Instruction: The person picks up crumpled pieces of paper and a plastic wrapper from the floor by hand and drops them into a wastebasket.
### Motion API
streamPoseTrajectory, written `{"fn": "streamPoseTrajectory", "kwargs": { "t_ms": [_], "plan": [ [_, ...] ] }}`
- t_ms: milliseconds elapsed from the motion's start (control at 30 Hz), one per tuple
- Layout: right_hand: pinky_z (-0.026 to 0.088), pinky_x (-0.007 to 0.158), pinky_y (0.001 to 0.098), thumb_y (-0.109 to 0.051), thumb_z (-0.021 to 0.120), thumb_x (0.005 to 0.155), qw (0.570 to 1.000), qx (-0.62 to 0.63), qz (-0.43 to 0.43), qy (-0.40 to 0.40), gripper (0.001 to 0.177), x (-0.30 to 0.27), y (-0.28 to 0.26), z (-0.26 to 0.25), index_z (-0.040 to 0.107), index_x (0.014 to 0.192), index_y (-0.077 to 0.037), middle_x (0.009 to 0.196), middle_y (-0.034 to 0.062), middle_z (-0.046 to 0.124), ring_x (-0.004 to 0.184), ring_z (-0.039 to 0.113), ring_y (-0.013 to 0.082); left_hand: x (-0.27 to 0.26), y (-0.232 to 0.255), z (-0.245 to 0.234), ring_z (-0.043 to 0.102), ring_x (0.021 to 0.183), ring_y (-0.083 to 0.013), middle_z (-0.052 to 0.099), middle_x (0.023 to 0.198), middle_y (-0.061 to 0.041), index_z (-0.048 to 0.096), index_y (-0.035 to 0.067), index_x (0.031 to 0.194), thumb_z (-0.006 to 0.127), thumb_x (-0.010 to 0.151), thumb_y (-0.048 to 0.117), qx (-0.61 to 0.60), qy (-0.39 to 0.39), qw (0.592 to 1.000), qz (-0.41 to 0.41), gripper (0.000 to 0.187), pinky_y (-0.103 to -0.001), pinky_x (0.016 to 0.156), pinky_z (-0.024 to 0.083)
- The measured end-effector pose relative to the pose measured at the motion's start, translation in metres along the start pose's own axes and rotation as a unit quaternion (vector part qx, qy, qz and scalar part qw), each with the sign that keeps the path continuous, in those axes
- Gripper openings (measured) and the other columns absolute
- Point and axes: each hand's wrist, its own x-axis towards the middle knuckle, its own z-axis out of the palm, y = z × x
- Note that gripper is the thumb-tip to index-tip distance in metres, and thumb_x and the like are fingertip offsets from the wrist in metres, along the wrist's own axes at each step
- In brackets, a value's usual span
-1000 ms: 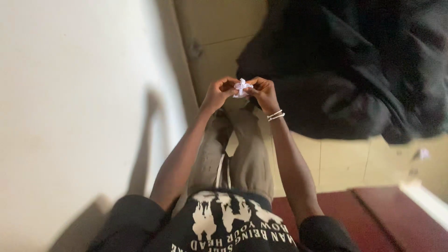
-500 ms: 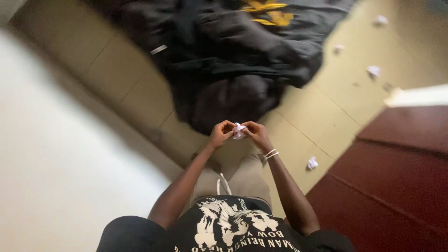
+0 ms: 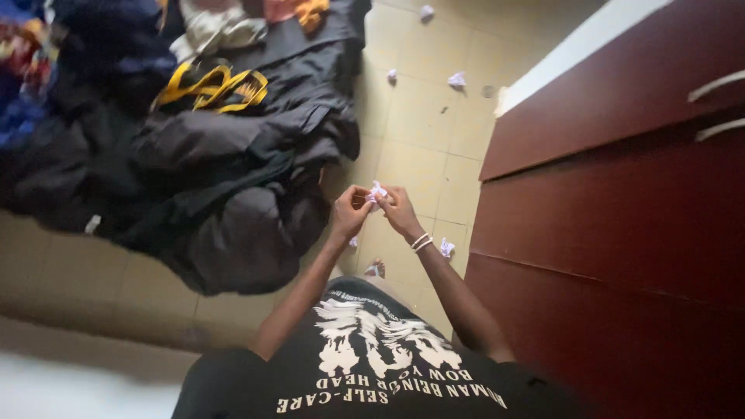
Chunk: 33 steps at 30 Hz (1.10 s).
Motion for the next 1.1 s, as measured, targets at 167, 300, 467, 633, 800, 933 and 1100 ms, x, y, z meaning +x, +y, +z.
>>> {"fn": "streamPoseTrajectory", "kwargs": {
  "t_ms": [167,300,467,633,800,933,1100],
  "plan": [
    [0.062,0.071,0.0262,-0.028,0.071,0.097,0.995,0.102,0.005,0.010,0.051,0.049,-0.012,-0.071,0.061,0.139,-0.001,0.116,0.0129,0.068,0.094,0.071,0.0169,0.062,0.031,0.059,0.077,0.090,-0.0180,0.075,0.096,-0.012,0.068,0.000,0.105,0.076,0.089,0.006,0.018,-0.023,0.997,0.074,0.019,-0.030,0.080,0.061],
    [0.062,0.073,0.0269,-0.019,0.074,0.095,0.988,0.134,-0.055,0.057,0.042,0.088,-0.014,-0.115,0.065,0.127,0.006,0.119,0.0078,0.066,0.092,0.071,0.0152,0.123,0.033,0.098,0.077,0.094,-0.0183,0.076,0.097,-0.010,0.068,0.000,0.110,0.073,0.093,0.004,-0.021,-0.089,0.994,0.058,0.018,-0.030,0.084,0.062],
    [0.059,0.073,0.0262,-0.011,0.069,0.101,0.984,0.145,-0.052,0.092,0.024,0.187,-0.006,-0.169,0.070,0.118,0.006,0.097,0.0074,0.073,0.084,0.070,0.0130,0.242,0.028,0.140,0.075,0.093,-0.0198,0.071,0.101,-0.011,0.070,0.000,0.110,0.074,0.093,0.003,-0.023,-0.143,0.983,0.111,0.019,-0.030,0.084,0.062],
    [0.060,0.074,0.0251,-0.007,0.061,0.102,0.977,0.175,-0.008,0.118,0.019,0.303,-0.036,-0.202,0.070,0.114,0.004,0.093,0.0056,0.073,0.082,0.070,0.0112,0.378,0.061,0.145,0.073,0.092,-0.0225,0.067,0.110,-0.011,0.069,0.003,0.116,0.079,0.088,0.003,0.102,-0.201,0.967,0.121,0.030,-0.034,0.083,0.060],
    [0.059,0.076,0.0248,-0.004,0.063,0.100,0.976,0.174,-0.024,0.129,0.019,0.424,-0.092,-0.234,0.072,0.116,0.003,0.097,0.0049,0.073,0.085,0.070,0.0103,0.503,0.101,0.134,0.069,0.104,-0.0273,0.058,0.127,-0.013,0.058,0.007,0.137,0.080,0.082,0.000,0.119,-0.253,0.942,0.183,0.060,-0.037,0.088,0.059],
    [0.061,0.077,0.0270,-0.004,0.065,0.101,0.979,0.176,-0.008,0.102,0.015,0.507,-0.120,-0.257,0.072,0.111,0.005,0.095,0.0062,0.074,0.086,0.070,0.0109,0.589,0.126,0.140,0.070,0.105,-0.0274,0.057,0.126,-0.013,0.052,0.010,0.148,0.081,0.085,0.006,0.137,-0.247,0.942,0.184,0.070,-0.036,0.089,0.059],
    [0.061,0.079,0.0276,-0.003,0.066,0.096,0.989,0.146,0.011,0.029,0.040,0.592,-0.114,-0.304,0.061,0.135,0.002,0.106,0.0063,0.072,0.093,0.070,0.0105,0.677,0.134,0.165,0.068,0.102,-0.0283,0.058,0.129,-0.015,0.058,0.011,0.139,0.086,0.082,0.010,0.154,-0.253,0.935,0.195,0.063,-0.037,0.085,0.058]
  ]
}}
